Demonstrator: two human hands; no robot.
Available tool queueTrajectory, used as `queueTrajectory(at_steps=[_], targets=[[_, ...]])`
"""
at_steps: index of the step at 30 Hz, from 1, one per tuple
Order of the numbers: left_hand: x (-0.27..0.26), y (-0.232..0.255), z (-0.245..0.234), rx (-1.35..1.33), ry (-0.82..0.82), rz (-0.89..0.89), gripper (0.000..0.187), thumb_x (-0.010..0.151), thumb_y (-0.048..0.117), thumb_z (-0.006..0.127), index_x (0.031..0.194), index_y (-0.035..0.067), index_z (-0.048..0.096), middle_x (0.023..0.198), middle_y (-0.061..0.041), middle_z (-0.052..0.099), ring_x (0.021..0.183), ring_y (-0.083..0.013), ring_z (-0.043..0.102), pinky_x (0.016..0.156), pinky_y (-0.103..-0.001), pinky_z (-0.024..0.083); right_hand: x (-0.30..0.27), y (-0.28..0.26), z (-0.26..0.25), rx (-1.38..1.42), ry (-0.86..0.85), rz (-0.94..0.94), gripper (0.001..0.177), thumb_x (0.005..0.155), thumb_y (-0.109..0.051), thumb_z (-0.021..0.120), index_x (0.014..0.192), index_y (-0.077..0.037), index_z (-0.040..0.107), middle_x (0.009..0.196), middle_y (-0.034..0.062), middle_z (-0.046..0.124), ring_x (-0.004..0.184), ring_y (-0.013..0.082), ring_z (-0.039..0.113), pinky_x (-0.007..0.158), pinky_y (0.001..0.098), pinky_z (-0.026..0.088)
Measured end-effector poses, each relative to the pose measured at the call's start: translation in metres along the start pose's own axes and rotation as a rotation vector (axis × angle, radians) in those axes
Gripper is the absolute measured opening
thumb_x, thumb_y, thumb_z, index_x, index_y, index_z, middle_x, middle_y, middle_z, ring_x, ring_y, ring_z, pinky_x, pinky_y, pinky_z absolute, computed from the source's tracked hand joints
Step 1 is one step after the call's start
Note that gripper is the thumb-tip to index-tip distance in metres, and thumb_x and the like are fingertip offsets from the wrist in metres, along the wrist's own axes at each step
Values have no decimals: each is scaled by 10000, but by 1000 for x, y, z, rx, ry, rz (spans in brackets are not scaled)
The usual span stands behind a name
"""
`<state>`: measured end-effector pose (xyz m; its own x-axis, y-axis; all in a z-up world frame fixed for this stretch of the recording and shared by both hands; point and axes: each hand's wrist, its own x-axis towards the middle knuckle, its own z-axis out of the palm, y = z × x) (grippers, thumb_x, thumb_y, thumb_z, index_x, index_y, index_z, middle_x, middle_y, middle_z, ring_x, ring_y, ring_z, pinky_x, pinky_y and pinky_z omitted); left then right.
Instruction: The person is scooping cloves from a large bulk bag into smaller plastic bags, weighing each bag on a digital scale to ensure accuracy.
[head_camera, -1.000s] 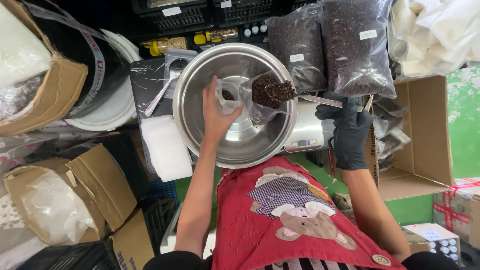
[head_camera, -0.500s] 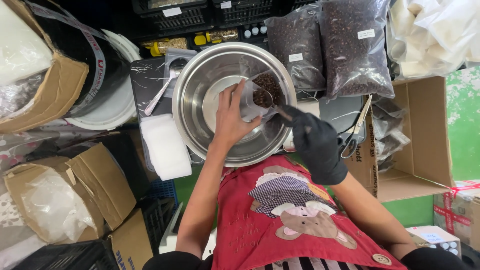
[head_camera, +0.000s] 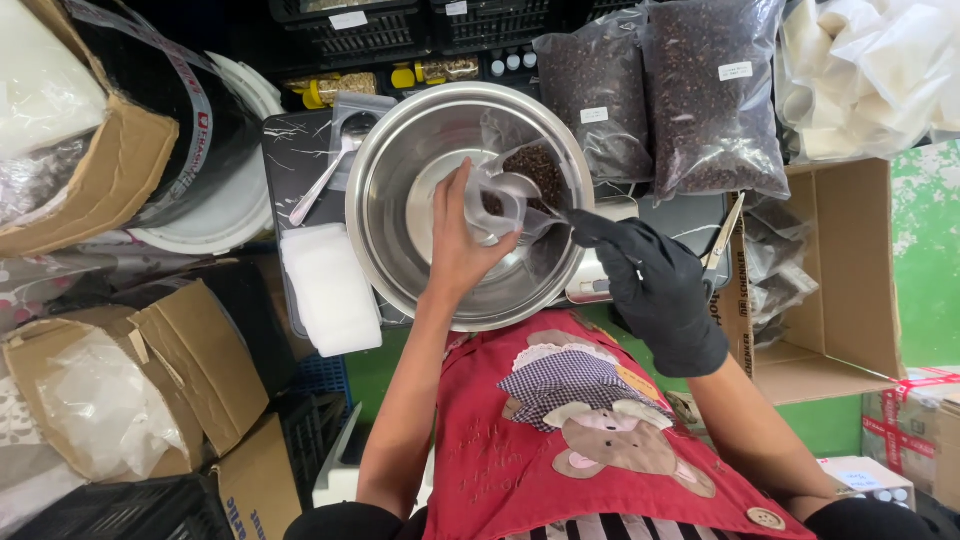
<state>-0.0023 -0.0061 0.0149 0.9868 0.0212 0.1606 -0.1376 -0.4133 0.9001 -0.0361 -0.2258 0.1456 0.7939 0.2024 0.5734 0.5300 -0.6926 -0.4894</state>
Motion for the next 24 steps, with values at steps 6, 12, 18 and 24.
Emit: queueTrajectory(at_steps=[6,12,18,24], targets=[[1,-4,2,-7,15,2,1078,783,225,957,1661,201,332,1520,-123,433,1485,-381,433,1206,-609,438,5,8,-5,163,-52,56,155,1024,-141,724,1133,-58,797,1008,162,779,864,448,730,707,439,599],[-1,-39,-1,-185,151,-136,1121,800,116,934,1697,189,265,1608,-154,365,1529,-399,363,1203,-627,406,9,29,-11,367,114,149,358,1165,-167,464,1234,59,733,1164,221,772,954,343,771,814,440,626],[-13,-51,-1,-189,31,-437,1320,847,266,946,1723,146,-34,1764,-214,48,1613,-404,160,1271,-601,301,-5,53,14,249,9,238,182,1107,-67,638,1165,22,786,892,175,797,765,310,782,676,339,624],[-39,-29,33,-564,118,-684,1174,891,121,803,1698,73,-48,1713,-326,7,1570,-511,165,1250,-606,317,-67,121,69,17,-157,129,170,928,-61,783,1097,-34,785,882,241,757,702,466,708,588,549,563]])
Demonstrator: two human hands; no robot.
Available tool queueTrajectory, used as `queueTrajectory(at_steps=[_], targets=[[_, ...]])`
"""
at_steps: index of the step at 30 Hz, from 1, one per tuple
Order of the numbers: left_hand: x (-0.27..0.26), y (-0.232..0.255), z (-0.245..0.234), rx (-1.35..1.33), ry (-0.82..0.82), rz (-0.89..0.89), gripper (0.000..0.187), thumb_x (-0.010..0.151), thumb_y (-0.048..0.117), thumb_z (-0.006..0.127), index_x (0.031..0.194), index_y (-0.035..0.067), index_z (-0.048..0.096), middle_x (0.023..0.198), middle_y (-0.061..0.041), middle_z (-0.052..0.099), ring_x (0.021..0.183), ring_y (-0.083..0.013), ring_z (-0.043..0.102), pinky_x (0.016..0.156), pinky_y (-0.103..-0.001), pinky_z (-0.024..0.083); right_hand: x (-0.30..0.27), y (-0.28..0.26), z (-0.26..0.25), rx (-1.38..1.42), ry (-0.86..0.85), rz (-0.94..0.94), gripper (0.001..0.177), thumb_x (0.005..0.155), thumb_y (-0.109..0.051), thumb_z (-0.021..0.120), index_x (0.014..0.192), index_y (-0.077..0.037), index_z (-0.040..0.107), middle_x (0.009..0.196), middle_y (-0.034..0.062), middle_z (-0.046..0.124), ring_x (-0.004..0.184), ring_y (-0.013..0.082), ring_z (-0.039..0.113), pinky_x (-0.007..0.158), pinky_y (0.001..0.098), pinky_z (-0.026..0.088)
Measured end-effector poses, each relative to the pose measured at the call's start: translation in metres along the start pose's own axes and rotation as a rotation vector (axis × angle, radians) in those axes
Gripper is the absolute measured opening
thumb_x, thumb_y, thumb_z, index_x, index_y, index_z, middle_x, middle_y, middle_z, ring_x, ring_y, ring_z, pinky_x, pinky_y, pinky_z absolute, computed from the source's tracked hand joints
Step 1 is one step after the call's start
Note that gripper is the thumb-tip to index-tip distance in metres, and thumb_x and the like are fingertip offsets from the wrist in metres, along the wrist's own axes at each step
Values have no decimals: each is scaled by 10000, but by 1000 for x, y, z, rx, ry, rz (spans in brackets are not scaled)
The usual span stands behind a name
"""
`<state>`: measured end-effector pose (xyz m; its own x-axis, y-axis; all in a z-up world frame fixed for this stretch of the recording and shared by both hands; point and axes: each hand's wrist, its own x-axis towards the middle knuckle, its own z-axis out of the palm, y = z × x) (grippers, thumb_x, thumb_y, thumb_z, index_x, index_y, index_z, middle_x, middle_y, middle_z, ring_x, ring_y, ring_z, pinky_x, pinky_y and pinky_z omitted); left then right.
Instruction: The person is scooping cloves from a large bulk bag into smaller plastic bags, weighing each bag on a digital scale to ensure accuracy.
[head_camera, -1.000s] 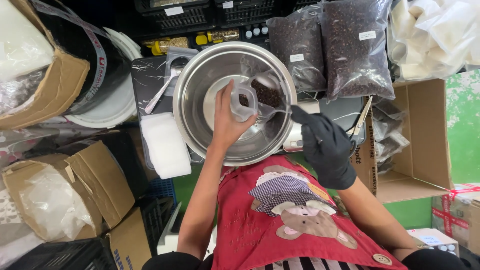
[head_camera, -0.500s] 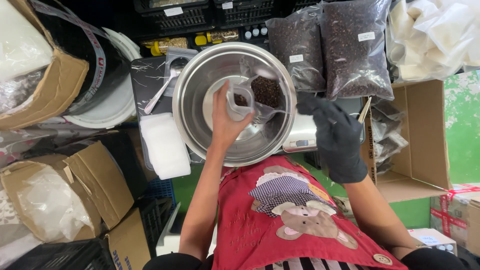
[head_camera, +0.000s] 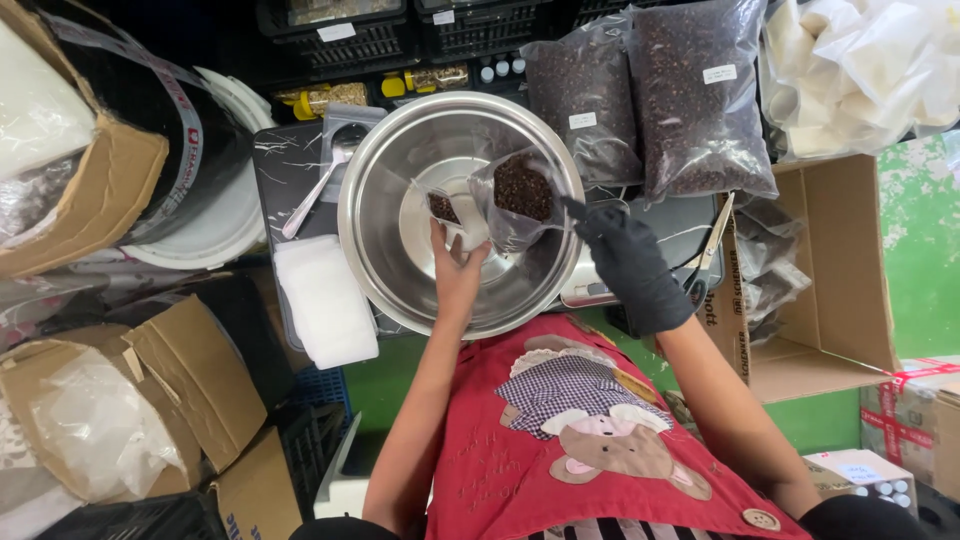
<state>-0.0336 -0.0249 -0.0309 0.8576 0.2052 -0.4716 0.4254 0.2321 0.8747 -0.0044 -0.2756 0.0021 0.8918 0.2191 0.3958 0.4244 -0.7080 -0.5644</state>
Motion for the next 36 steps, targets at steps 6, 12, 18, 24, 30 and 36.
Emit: queueTrajectory(at_steps=[6,12,18,24,30,36], targets=[[3,-19,21,-215,124,-228,1015,977,106,674,1702,118,-37,1685,-315,98,1525,-480,339,1162,-595,475,9,-39,-23,261,2,28,227,1080,-137,595,1196,-105,788,992,81,801,797,359,736,681,409,589],[-32,32,47,-326,-30,-270,805,1066,153,493,1705,106,5,1727,-274,3,1581,-528,101,1214,-681,357,7,-13,-9,56,-13,-77,197,1032,-105,668,1197,-78,772,862,113,726,707,379,690,589,460,558],[-33,47,49,-240,-62,-273,700,1087,106,421,1701,66,88,1726,-274,34,1585,-515,95,1251,-610,357,5,-53,-3,63,-31,59,163,1057,-178,622,1022,-63,733,748,111,695,640,352,691,559,423,558],[-42,57,50,-75,-94,-298,883,973,41,535,1714,117,62,1748,-245,47,1581,-484,177,1205,-603,417,10,-59,-1,398,80,674,403,1148,-208,440,1048,-28,786,745,151,767,725,252,777,725,378,596],[-27,20,35,13,-132,-230,925,929,-6,531,1719,125,71,1763,-217,111,1565,-439,289,1162,-489,490,-6,-15,28,1019,248,1013,375,1075,-275,549,1051,26,770,821,278,760,680,334,792,499,312,575],[-7,-39,6,-150,53,-186,750,943,-11,646,1627,-12,340,1561,-278,429,1438,-386,494,1125,-464,536,-8,-10,15,1130,356,1030,316,1065,-225,551,1074,34,731,906,283,775,772,360,803,623,391,660]])
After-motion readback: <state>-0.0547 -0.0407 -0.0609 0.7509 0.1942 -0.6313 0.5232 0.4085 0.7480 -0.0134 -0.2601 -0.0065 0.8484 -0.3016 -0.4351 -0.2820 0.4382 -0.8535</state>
